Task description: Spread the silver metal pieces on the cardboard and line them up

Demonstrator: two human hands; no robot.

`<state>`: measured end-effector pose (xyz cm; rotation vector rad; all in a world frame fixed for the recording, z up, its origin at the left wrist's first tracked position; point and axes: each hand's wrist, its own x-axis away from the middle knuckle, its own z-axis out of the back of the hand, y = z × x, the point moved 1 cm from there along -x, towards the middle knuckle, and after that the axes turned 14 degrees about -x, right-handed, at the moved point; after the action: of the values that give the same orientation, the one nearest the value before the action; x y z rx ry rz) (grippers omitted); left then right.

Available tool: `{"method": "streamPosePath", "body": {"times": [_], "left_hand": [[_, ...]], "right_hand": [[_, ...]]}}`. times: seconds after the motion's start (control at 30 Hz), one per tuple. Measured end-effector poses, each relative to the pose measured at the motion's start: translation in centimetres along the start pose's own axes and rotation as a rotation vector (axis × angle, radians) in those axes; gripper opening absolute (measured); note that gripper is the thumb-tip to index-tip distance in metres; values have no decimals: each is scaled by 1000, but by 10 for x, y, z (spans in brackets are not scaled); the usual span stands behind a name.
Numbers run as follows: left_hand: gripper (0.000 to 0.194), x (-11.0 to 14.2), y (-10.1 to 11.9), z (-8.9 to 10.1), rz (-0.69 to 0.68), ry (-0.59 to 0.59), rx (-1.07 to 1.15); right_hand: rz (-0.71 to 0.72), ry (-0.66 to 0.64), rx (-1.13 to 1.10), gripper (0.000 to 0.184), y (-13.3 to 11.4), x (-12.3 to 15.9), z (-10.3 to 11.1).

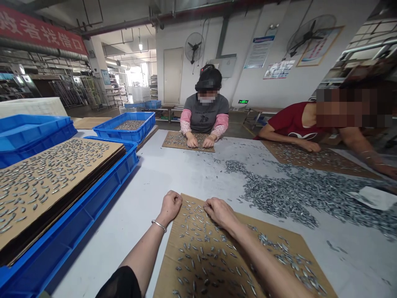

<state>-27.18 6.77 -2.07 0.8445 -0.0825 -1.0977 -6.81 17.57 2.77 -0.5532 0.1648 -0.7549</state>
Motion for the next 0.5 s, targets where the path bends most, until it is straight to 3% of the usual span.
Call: {"method": "streamPosePath", "body": {"times": [0.5], "left_hand": [[17, 1, -2, -3, 2, 9, 2]], "right_hand": [[3, -47, 87, 18, -19, -17, 0]]}}
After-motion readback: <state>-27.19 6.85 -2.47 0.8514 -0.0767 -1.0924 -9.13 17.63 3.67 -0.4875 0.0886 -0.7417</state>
